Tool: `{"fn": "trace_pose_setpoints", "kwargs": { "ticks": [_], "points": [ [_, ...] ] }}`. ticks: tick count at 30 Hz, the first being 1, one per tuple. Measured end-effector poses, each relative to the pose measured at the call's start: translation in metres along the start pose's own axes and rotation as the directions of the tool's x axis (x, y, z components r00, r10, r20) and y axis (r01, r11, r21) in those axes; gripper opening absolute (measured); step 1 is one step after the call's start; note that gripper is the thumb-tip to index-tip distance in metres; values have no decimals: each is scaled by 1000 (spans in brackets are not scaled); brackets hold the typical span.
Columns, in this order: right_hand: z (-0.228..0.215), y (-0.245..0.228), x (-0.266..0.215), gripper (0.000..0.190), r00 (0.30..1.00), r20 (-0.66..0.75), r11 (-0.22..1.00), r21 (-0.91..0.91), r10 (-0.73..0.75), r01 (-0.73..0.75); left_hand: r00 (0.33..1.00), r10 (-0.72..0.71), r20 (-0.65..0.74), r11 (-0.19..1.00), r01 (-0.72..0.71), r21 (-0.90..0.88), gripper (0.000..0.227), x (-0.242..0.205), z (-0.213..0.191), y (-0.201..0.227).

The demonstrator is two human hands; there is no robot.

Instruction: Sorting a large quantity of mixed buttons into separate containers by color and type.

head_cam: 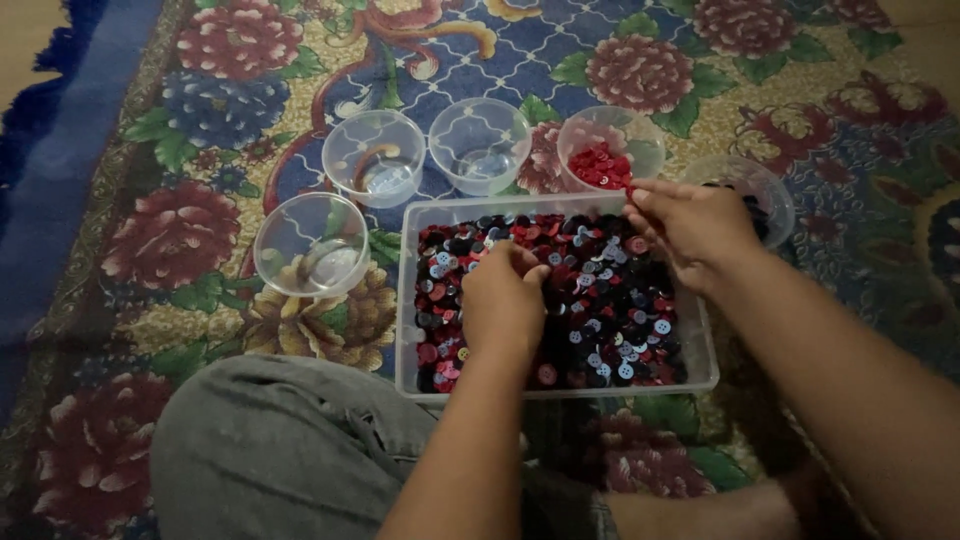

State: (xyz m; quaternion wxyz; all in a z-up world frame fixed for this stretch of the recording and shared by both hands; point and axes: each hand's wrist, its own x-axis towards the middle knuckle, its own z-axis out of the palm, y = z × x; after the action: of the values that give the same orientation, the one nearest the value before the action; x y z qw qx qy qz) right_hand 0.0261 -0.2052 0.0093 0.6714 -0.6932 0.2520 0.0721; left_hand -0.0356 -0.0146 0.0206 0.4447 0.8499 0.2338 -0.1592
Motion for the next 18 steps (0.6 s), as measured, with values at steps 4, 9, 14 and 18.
{"fn": "trace_pose_setpoints", "kwargs": {
  "ticks": [4, 9, 14, 18],
  "points": [
    [-5, 15, 7, 37, 1000, -19, 1000, -6, -21, 21, 1000, 15, -21, 1000, -15, -3, 19, -2, 0, 1],
    [-5, 10, 1, 24, 998, -28, 992, -120, -54, 50, 1000, 7, -20, 1000, -7, -3, 20, -2, 6, -2],
    [-7, -15, 30, 20, 962, -45, 949, -183, -267, 255, 999, -8, -40, 1000, 7, -12, 20, 14, 21, -9],
    [-13, -16, 20, 30, 888, -12, 816, -401, -460, 418, 998, -29, -50, 1000, 28, -13, 16, 53, 52, -17]
  ]
}}
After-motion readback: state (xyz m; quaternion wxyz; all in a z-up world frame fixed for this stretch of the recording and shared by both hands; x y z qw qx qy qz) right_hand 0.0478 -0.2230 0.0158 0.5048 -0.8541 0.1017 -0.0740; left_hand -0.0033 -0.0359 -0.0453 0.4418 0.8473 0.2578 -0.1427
